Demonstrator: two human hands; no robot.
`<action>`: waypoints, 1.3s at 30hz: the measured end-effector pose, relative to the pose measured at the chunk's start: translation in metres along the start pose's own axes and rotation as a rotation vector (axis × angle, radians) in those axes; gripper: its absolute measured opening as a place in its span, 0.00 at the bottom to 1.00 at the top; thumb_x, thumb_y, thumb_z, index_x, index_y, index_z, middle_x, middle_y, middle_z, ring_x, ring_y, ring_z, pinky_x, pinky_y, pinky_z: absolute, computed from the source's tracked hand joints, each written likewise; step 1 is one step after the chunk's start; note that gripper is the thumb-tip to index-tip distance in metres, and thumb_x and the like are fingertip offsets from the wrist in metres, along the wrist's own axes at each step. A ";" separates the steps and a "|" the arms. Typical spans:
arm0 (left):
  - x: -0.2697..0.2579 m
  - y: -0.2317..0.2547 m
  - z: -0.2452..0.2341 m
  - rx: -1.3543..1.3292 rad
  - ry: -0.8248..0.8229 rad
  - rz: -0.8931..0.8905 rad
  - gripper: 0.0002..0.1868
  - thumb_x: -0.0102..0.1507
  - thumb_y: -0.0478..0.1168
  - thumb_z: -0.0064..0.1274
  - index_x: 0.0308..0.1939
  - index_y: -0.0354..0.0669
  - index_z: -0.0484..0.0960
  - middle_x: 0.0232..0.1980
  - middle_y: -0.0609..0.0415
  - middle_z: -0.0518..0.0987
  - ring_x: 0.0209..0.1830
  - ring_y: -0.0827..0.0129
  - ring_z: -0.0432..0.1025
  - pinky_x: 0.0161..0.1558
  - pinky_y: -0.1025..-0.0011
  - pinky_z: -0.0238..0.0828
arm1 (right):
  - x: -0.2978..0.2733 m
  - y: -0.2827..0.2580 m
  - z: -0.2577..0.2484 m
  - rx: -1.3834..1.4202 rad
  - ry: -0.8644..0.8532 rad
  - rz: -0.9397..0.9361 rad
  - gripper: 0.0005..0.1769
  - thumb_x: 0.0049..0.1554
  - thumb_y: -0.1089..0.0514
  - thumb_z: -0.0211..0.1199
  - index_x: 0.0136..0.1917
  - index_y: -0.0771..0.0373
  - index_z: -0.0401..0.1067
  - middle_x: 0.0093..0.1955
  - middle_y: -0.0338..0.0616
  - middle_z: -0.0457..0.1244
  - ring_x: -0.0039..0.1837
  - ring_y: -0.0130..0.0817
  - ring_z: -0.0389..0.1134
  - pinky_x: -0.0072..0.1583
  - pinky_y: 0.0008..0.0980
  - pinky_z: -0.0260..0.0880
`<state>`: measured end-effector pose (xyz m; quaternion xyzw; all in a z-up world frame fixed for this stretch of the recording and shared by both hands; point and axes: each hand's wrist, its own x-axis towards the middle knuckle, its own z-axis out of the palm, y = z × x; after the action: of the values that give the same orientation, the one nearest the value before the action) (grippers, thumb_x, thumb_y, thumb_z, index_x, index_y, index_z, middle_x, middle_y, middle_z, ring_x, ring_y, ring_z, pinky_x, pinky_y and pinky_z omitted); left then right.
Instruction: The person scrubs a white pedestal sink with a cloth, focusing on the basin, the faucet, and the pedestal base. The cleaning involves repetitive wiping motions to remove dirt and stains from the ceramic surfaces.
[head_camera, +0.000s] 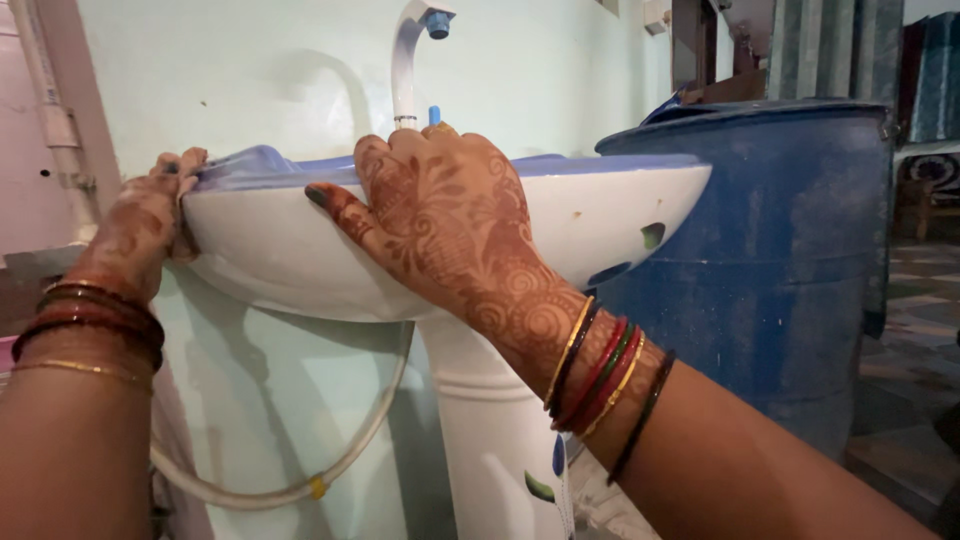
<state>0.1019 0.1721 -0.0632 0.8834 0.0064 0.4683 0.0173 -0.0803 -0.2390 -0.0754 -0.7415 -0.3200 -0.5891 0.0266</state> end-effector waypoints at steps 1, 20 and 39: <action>-0.009 0.001 -0.001 0.017 0.067 0.058 0.34 0.62 0.23 0.48 0.71 0.49 0.67 0.56 0.45 0.73 0.51 0.53 0.72 0.61 0.68 0.69 | 0.000 0.000 0.001 -0.002 0.002 0.000 0.30 0.62 0.33 0.53 0.41 0.62 0.75 0.32 0.46 0.67 0.38 0.43 0.70 0.40 0.45 0.71; -0.163 0.296 -0.108 -0.224 0.874 0.266 0.17 0.72 0.47 0.48 0.54 0.37 0.82 0.55 0.48 0.80 0.60 0.52 0.72 0.69 0.58 0.62 | -0.004 0.017 -0.003 0.218 -0.115 0.020 0.56 0.60 0.18 0.35 0.70 0.74 0.58 0.39 0.51 0.70 0.46 0.47 0.73 0.49 0.43 0.74; -0.116 0.201 -0.099 -0.183 0.629 0.148 0.16 0.76 0.43 0.46 0.42 0.35 0.83 0.45 0.41 0.75 0.51 0.45 0.66 0.59 0.49 0.57 | -0.054 0.109 -0.019 0.321 -0.086 0.104 0.38 0.68 0.29 0.33 0.52 0.58 0.74 0.42 0.48 0.68 0.48 0.44 0.70 0.55 0.47 0.73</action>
<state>-0.0459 -0.0295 -0.0959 0.6884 -0.0947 0.7166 0.0596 -0.0472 -0.3575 -0.0813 -0.7679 -0.3720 -0.4959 0.1614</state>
